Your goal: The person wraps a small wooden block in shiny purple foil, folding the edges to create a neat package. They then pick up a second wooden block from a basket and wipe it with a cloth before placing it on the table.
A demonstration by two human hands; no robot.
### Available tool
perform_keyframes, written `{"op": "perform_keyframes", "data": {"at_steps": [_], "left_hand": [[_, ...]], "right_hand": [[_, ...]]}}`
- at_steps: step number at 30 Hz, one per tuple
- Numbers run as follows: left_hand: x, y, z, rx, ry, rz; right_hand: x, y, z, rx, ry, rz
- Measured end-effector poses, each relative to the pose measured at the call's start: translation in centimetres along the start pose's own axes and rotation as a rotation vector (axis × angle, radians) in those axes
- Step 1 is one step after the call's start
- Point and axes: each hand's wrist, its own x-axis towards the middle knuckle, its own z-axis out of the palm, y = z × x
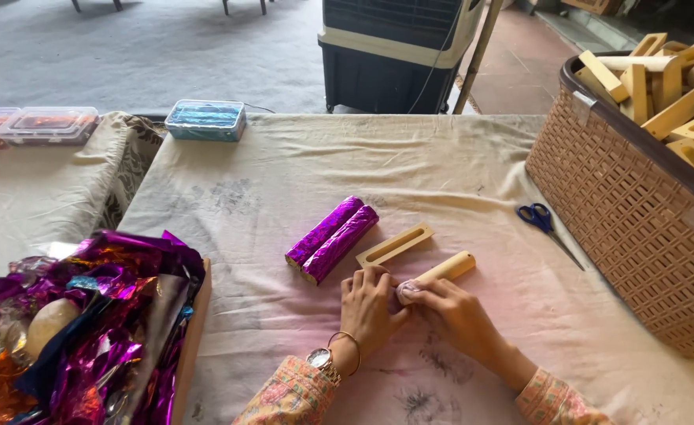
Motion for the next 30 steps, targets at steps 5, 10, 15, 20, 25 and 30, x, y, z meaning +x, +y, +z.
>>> {"op": "perform_keyframes", "data": {"at_steps": [5,10,15,20,25,30], "left_hand": [[-0.5,-1.1,0.9,-0.029,0.004,0.055],[-0.6,-1.6,1.8,-0.077,0.01,0.14],[-1.0,-1.3,1.8,0.0,0.025,0.177],[-1.2,-1.3,2.0,-0.036,0.012,0.137],[-1.4,-1.4,2.0,-0.048,0.005,0.128],[-0.9,-1.1,1.6,0.013,-0.058,0.133]], "right_hand": [[-1.0,3.5,-1.2,-0.226,0.059,0.247],[-1.2,3.1,-0.8,-0.144,-0.018,0.464],[-1.0,1.4,0.0,-0.136,-0.016,0.066],[-1.4,4.6,-1.7,-0.098,-0.027,0.451],[-1.4,2.6,0.3,-0.117,-0.074,0.562],[-1.4,2.5,0.9,0.021,-0.042,0.306]]}}
